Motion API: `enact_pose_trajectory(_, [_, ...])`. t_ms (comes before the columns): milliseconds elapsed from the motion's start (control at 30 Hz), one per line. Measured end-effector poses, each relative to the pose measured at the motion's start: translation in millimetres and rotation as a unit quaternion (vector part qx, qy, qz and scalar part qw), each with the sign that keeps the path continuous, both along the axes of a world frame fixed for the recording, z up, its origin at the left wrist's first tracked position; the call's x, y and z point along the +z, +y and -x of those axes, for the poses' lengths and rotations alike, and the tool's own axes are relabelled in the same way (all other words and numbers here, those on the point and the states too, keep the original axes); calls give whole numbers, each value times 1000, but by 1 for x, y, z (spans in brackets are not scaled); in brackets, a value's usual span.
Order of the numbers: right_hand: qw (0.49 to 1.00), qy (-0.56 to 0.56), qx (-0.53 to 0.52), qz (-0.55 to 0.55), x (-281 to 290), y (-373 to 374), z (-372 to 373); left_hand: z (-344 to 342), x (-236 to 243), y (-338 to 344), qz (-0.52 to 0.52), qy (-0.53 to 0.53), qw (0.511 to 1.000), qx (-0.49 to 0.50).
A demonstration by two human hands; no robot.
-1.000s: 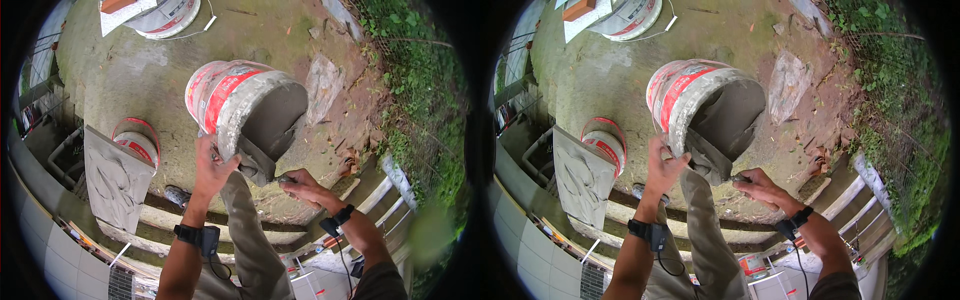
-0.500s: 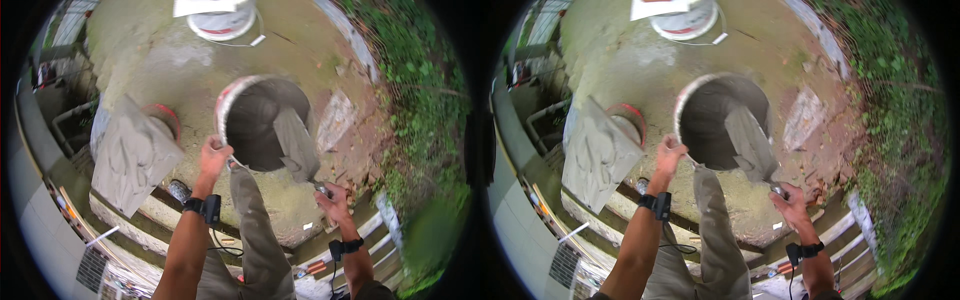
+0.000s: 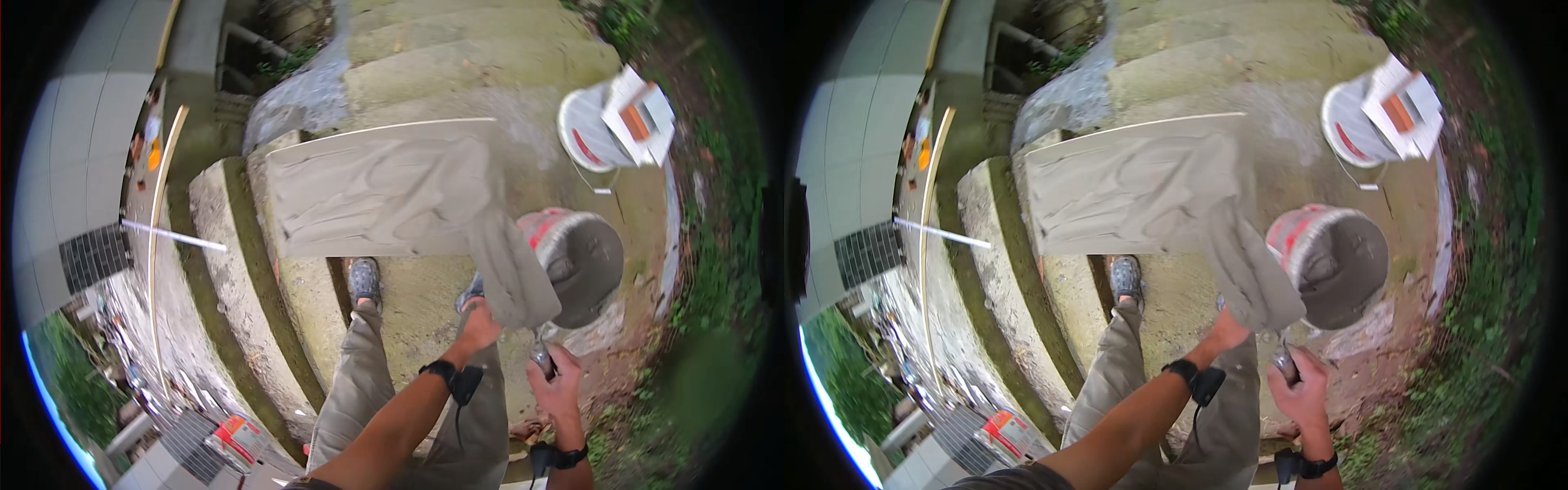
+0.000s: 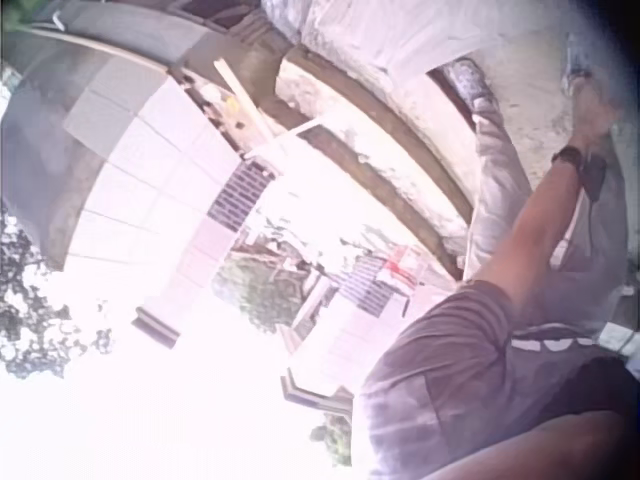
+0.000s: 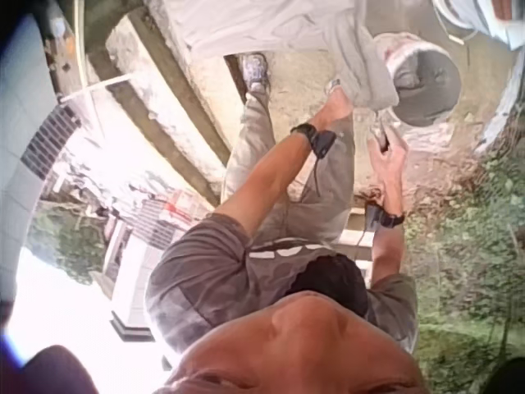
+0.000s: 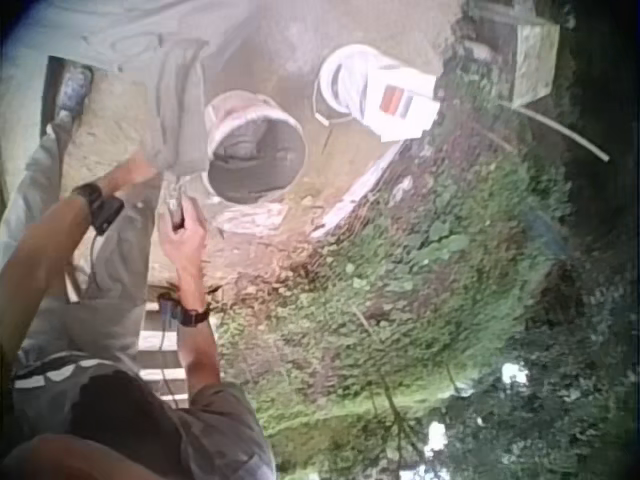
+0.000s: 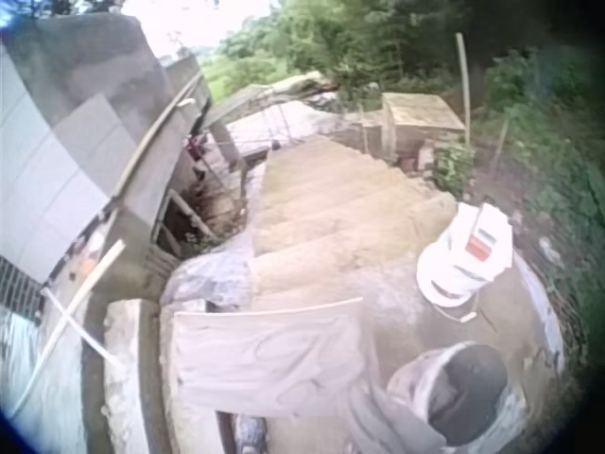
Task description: Applying and spreading mortar on the back of a large tile using a trowel.
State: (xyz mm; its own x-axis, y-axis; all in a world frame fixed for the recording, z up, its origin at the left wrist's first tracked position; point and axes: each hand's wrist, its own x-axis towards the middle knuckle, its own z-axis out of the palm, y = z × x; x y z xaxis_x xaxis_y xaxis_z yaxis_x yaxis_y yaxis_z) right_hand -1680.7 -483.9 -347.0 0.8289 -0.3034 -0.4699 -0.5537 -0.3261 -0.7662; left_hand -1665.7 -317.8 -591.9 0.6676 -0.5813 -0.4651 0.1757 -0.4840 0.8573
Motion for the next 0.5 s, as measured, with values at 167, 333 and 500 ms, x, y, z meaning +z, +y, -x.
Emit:
enact_pose_trajectory(167, [963,-173,124,167,-61,109,-105,6,53,117,-122,172,976,48])
enact_pose_trajectory(333, [952,-114,183,219,-119,188,-177,-8,84,199,-149,172,972,50])
enact_pose_trajectory(500, [986,-111,62,112,-83,198,-159,-39,85,216,-171,157,972,25])
